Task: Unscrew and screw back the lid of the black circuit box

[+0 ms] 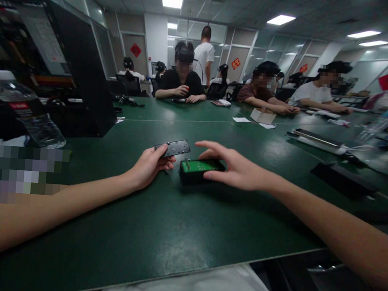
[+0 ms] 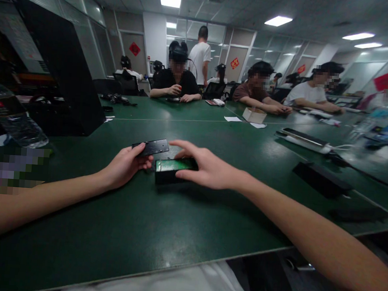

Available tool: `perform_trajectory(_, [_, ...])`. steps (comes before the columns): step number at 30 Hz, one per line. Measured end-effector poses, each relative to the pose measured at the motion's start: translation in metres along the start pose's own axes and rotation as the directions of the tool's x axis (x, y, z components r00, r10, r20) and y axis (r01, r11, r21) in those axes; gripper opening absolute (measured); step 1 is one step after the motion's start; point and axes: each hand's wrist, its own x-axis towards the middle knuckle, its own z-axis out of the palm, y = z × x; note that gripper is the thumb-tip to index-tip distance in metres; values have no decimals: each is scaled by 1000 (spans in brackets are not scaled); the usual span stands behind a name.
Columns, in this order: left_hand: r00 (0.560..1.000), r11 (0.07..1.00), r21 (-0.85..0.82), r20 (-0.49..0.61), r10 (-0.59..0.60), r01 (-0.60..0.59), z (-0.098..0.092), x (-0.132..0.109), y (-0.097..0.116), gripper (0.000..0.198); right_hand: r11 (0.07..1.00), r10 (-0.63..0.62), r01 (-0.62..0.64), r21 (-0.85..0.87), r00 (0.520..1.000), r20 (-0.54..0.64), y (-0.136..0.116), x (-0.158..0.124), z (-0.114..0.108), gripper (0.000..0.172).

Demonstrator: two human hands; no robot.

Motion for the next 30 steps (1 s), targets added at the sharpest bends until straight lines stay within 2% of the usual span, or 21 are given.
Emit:
perform_trajectory(2, [1000,1000,11,7,-3,2,0,0,1,31,994,112,-109,27,984,-138,24,-4,-38,65])
perform_trajectory(3, [1000,1000,18,12,0,-1,0,0,0,32,984,173,-176,9,957,-233,39,-9,-58,65])
perform_trajectory(5, [1000,999,42,28,12,-13,-1,1,0,36,920,251,-359,-158,848,-467,71,-24,-97,59])
perform_trajectory(6, [999,998,60,37,20,-22,-1,1,-1,38,818,274,-497,-289,779,-564,86,-35,-114,57])
perform_trajectory(7, [998,996,86,49,27,-32,-2,0,-2,40,659,306,-639,-397,710,-634,101,-48,-128,57])
perform_trajectory(8, [997,992,118,64,36,-44,-2,0,-3,42,581,335,-705,-407,663,-670,115,-61,-140,54])
perform_trajectory(10, [993,979,192,111,51,-72,-1,-2,-6,45,481,390,-792,-376,577,-718,139,-87,-154,34])
perform_trajectory(11, [989,970,227,138,61,-91,-1,-3,-6,46,463,396,-812,-354,547,-737,151,-98,-158,25])
perform_trajectory(12, [983,962,253,176,59,-103,0,-4,-7,46,477,388,-808,-345,546,-743,162,-107,-160,27])
perform_trajectory(14, [976,960,256,209,57,-111,1,-5,-8,46,524,364,-782,-338,565,-741,182,-120,-162,48])
perform_trajectory(18, [985,977,201,167,34,-67,2,-5,-8,38,733,173,-538,-415,738,-652,208,-126,-166,65])
perform_trajectory(19, [987,980,192,160,29,-60,2,-5,-8,35,766,122,-480,-428,762,-635,209,-124,-165,66])
perform_trajectory(20, [987,981,184,158,29,-58,3,-5,-7,33,777,107,-462,-428,767,-633,207,-120,-163,67])
perform_trajectory(22, [984,983,172,173,36,-67,3,-6,-6,30,756,157,-516,-403,741,-653,194,-105,-153,65])
perform_trajectory(23, [981,983,166,189,41,-74,3,-6,-6,30,727,218,-575,-376,712,-668,184,-94,-144,63])
perform_trajectory(24, [977,983,164,210,45,-80,3,-7,-5,31,718,254,-596,-359,705,-662,171,-81,-134,60])
perform_trajectory(26, [965,978,185,258,45,-95,3,-9,-3,33,757,272,-550,-353,757,-595,140,-52,-105,57])
perform_trajectory(28, [953,959,252,298,50,-129,3,-11,-1,32,830,256,-448,-332,835,-487,103,-26,-69,49])
perform_trajectory(30, [942,921,340,327,75,-191,3,-13,1,27,945,162,-243,-218,930,-331,62,-8,-31,45])
